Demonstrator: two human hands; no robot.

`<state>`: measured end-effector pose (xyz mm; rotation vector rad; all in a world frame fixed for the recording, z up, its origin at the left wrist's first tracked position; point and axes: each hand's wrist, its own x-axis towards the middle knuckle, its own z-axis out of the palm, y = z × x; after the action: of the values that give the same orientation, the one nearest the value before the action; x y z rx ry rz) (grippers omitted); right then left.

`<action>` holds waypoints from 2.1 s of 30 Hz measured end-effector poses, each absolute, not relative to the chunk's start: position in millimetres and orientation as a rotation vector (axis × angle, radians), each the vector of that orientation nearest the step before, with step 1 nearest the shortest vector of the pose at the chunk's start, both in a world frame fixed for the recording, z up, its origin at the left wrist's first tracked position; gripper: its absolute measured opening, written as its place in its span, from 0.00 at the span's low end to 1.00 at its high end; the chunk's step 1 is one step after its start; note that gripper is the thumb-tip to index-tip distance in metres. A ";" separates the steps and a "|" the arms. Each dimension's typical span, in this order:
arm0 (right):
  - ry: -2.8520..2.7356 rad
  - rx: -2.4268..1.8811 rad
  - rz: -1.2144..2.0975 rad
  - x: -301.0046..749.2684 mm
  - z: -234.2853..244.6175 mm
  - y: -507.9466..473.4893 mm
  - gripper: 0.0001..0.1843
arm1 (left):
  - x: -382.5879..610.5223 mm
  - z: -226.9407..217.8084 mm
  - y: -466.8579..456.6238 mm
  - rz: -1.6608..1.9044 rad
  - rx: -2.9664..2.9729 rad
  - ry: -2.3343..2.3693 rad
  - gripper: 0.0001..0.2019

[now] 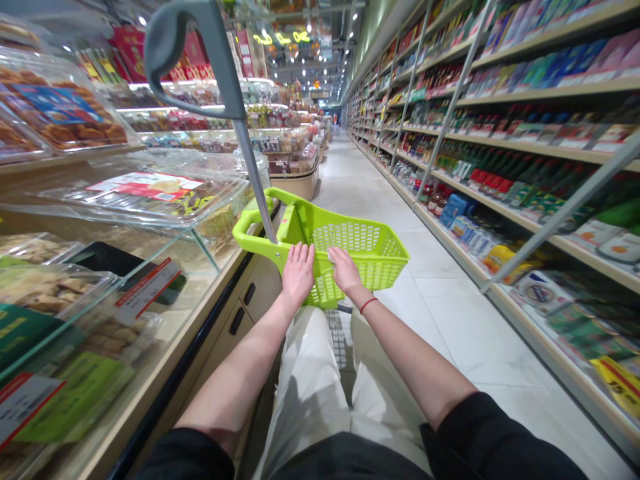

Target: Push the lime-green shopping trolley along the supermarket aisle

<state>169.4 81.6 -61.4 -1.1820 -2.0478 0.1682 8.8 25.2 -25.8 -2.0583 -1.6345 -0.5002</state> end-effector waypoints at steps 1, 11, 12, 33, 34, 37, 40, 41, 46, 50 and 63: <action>-2.032 -1.220 0.160 173.5 -61.7 82.1 0.34 | 9.2 -25.7 24.9 -0.498 -2.057 -1.633 0.28; -2.097 -1.059 0.206 140.7 -51.0 81.6 0.36 | 11.3 -27.0 24.8 -0.507 -2.056 -1.654 0.27; -2.100 -1.043 0.211 141.8 -52.1 81.3 0.37 | 10.8 -27.2 25.0 -0.503 -2.057 -1.651 0.27; -2.102 -1.088 0.272 126.7 -40.5 77.7 0.34 | 11.6 -28.7 25.7 -0.522 -2.074 -1.676 0.27; -2.104 -1.085 0.259 130.9 -42.9 77.9 0.35 | 11.4 -28.6 25.6 -0.519 -2.072 -1.672 0.27; -2.089 -1.132 0.230 154.4 -54.6 80.9 0.36 | 10.5 -28.1 25.5 -0.517 -2.066 -1.671 0.27; -2.045 -1.245 0.202 189.0 -67.3 87.5 0.37 | 9.3 -27.8 25.6 -0.517 -2.072 -1.673 0.28; -2.023 -1.289 0.191 200.9 -70.9 90.1 0.37 | 9.1 -27.9 25.6 -0.517 -2.074 -1.670 0.28; -1.894 -1.440 0.163 230.7 -79.3 97.6 0.35 | 10.2 -29.7 26.2 -0.521 -2.060 -1.660 0.28; -1.902 -1.395 0.202 197.1 -71.4 93.4 0.35 | 12.0 -29.8 25.8 -0.525 -2.053 -1.675 0.29; -2.090 -1.151 0.238 163.6 -62.7 80.9 0.41 | 10.0 -28.6 24.9 -0.510 -2.077 -1.657 0.28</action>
<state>163.6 80.9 -62.7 -1.1514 -2.0902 0.2376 10.0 24.9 -28.6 -2.0766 -1.6568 -0.5102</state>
